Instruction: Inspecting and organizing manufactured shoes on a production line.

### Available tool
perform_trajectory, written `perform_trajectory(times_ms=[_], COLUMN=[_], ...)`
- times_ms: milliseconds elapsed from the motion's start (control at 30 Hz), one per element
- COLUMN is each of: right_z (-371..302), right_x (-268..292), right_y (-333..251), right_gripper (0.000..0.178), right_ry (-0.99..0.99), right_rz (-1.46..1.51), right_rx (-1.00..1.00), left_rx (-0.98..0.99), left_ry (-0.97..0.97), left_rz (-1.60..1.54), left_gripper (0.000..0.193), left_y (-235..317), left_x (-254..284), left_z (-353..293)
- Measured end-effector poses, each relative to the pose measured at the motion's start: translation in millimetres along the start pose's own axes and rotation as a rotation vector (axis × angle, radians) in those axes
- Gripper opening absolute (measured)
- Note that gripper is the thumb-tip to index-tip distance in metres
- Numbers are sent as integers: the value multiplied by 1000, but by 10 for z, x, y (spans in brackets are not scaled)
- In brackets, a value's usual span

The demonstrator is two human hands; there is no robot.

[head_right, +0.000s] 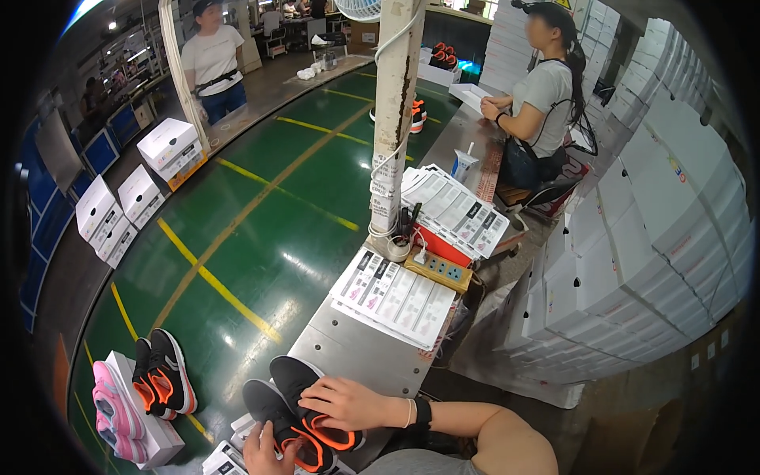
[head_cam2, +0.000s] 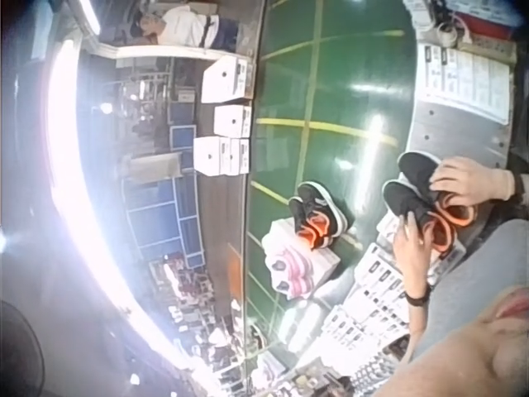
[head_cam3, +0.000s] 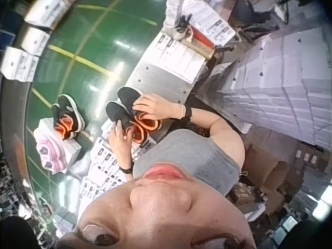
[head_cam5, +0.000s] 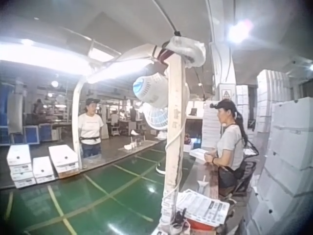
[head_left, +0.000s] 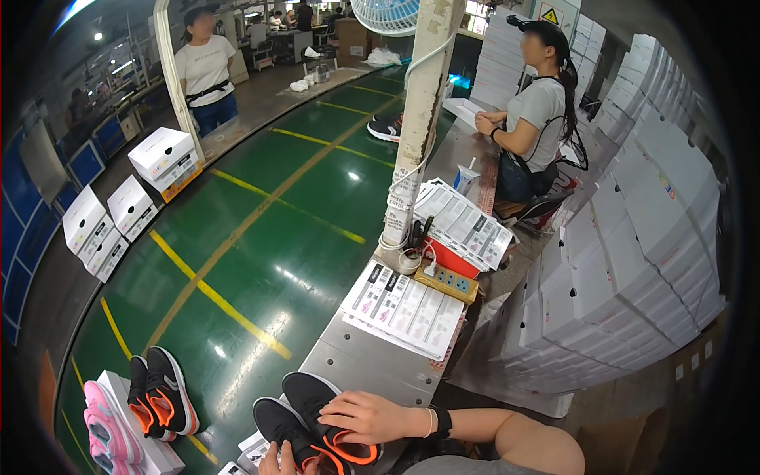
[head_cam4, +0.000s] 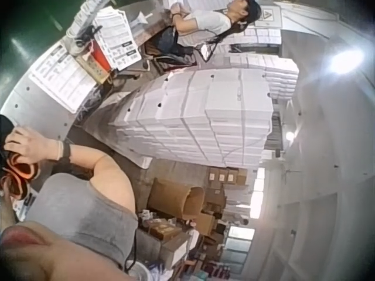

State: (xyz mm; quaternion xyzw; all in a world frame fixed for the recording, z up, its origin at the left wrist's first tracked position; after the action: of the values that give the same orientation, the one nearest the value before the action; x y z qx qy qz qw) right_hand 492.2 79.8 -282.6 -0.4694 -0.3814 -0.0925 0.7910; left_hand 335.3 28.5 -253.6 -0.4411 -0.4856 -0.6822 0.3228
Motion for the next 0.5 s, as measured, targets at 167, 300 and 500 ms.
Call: perform_trajectory(times_ms=[167, 300, 500], right_z=[11, 16, 10], right_x=[14, 41, 20], right_y=[-6, -8, 25], right_gripper=[51, 52, 52], right_ry=[-5, 2, -12], right_rz=[26, 45, 15], right_rx=[-11, -11, -25], left_rx=[-19, -17, -41], left_ry=[14, 13, 39], left_rz=[17, 17, 15], left_gripper=[53, 53, 54], left_y=[26, 36, 37], left_x=[7, 6, -12], left_z=[4, 8, 31])
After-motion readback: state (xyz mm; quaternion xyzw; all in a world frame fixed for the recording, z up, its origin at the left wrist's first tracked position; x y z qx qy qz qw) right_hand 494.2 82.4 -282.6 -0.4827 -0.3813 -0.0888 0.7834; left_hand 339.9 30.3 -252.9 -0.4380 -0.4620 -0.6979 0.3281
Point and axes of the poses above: each hand's wrist, its own z-axis towards the middle knuckle, its own x-axis out of the back of the hand, y = z × x, the point moved 10 cm from there along z, towards the middle knuckle, and after that the axes turned 15 degrees about -x, right-handed, at the moved point
